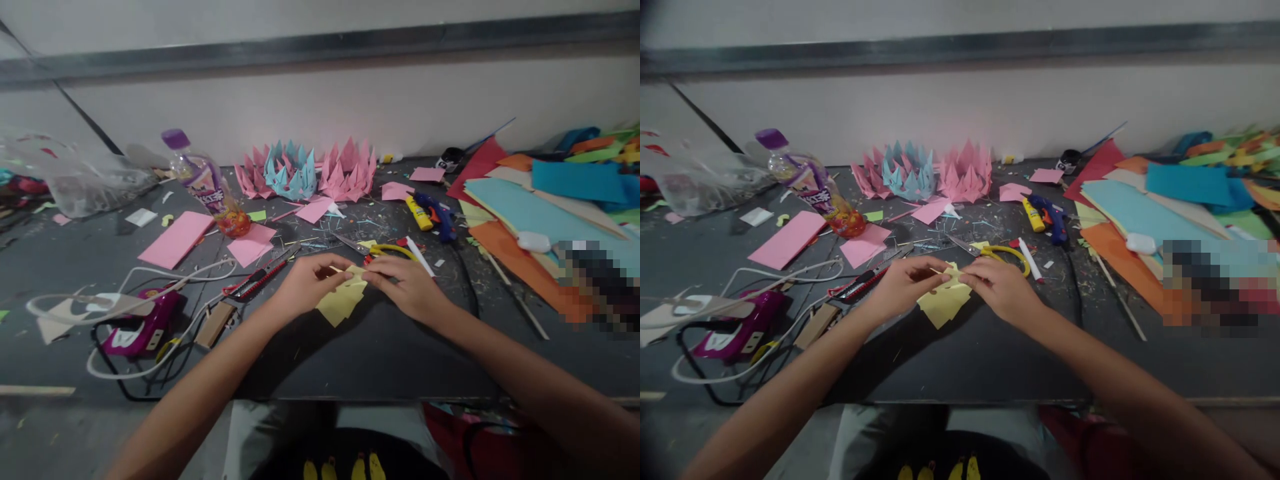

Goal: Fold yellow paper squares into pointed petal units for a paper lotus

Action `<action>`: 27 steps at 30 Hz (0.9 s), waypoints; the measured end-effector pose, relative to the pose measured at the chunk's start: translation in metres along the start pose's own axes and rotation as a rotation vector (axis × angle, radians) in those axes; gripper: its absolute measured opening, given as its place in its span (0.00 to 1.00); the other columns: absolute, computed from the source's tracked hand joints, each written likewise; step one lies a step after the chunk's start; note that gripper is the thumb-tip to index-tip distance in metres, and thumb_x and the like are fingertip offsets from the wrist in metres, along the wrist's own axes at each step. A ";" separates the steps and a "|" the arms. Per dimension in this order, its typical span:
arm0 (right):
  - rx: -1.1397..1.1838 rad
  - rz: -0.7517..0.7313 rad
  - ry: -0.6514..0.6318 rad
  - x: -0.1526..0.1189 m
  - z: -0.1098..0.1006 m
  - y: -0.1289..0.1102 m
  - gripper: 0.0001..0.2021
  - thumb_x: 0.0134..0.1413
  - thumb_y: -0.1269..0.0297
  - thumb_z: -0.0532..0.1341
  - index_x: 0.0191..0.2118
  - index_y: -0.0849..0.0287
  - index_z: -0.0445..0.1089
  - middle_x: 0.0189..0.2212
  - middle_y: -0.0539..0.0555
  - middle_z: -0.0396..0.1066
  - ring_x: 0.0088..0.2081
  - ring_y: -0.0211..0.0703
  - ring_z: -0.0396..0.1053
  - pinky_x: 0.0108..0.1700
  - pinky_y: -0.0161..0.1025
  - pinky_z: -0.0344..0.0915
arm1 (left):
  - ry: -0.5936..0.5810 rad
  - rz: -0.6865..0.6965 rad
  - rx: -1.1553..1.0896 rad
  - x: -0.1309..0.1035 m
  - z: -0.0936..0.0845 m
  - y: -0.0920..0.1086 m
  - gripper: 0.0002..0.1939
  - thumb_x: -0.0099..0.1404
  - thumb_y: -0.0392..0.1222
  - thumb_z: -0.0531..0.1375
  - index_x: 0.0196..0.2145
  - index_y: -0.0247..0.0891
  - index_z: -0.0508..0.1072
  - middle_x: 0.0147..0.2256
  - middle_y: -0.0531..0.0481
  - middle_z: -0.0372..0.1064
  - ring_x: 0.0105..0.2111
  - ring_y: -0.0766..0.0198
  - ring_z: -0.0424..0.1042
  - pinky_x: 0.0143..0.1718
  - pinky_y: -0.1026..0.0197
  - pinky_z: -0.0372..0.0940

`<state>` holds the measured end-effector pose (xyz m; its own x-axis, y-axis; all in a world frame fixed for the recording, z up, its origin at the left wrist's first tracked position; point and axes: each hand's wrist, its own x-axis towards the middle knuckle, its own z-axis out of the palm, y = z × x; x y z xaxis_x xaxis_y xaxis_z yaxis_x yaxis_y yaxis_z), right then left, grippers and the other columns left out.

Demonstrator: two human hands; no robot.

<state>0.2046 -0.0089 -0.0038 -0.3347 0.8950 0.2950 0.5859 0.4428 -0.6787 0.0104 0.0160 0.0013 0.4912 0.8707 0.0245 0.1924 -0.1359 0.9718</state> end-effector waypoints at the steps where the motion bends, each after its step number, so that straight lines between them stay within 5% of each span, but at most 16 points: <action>1: 0.015 0.013 0.023 0.003 0.000 0.000 0.11 0.57 0.60 0.55 0.38 0.55 0.73 0.35 0.54 0.75 0.37 0.45 0.71 0.38 0.41 0.66 | 0.027 -0.006 -0.005 0.002 -0.001 -0.002 0.11 0.57 0.40 0.60 0.38 0.34 0.73 0.30 0.50 0.73 0.27 0.70 0.68 0.27 0.69 0.64; 5: 0.076 0.106 -0.008 0.008 0.008 0.003 0.11 0.55 0.62 0.57 0.40 0.57 0.74 0.36 0.53 0.76 0.35 0.44 0.72 0.37 0.40 0.68 | 0.075 -0.008 0.068 0.003 0.000 -0.013 0.11 0.57 0.38 0.60 0.39 0.34 0.73 0.31 0.49 0.74 0.30 0.67 0.71 0.31 0.67 0.65; 9: -0.015 0.184 -0.124 0.000 0.021 0.008 0.10 0.53 0.65 0.58 0.38 0.58 0.75 0.30 0.53 0.77 0.28 0.43 0.72 0.31 0.38 0.67 | 0.072 0.006 0.424 -0.005 0.003 -0.024 0.06 0.58 0.37 0.61 0.35 0.37 0.76 0.31 0.49 0.75 0.28 0.66 0.71 0.32 0.65 0.63; 13: -0.190 0.064 -0.163 -0.010 0.031 0.011 0.10 0.55 0.67 0.56 0.37 0.58 0.75 0.34 0.56 0.76 0.34 0.47 0.73 0.36 0.41 0.68 | 0.007 0.001 0.624 -0.012 0.006 -0.029 0.07 0.59 0.36 0.60 0.36 0.38 0.77 0.33 0.49 0.75 0.30 0.64 0.71 0.33 0.64 0.63; 18: -0.292 -0.048 -0.157 -0.018 0.036 0.017 0.11 0.58 0.67 0.55 0.39 0.57 0.75 0.35 0.57 0.74 0.37 0.47 0.71 0.42 0.44 0.68 | -0.018 0.059 0.702 -0.016 0.009 -0.034 0.08 0.61 0.35 0.58 0.37 0.39 0.76 0.35 0.49 0.73 0.33 0.64 0.71 0.33 0.65 0.63; 27: -0.036 -0.051 -0.121 -0.010 0.032 0.022 0.07 0.55 0.68 0.58 0.31 0.57 0.75 0.28 0.52 0.74 0.31 0.40 0.71 0.35 0.36 0.67 | -0.063 0.199 0.664 -0.013 0.005 -0.040 0.06 0.59 0.31 0.59 0.33 0.38 0.75 0.33 0.50 0.74 0.34 0.64 0.71 0.36 0.65 0.64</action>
<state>0.1974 -0.0096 -0.0433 -0.4501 0.8590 0.2440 0.5910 0.4914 -0.6397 0.0006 0.0072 -0.0389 0.6154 0.7729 0.1544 0.5628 -0.5681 0.6004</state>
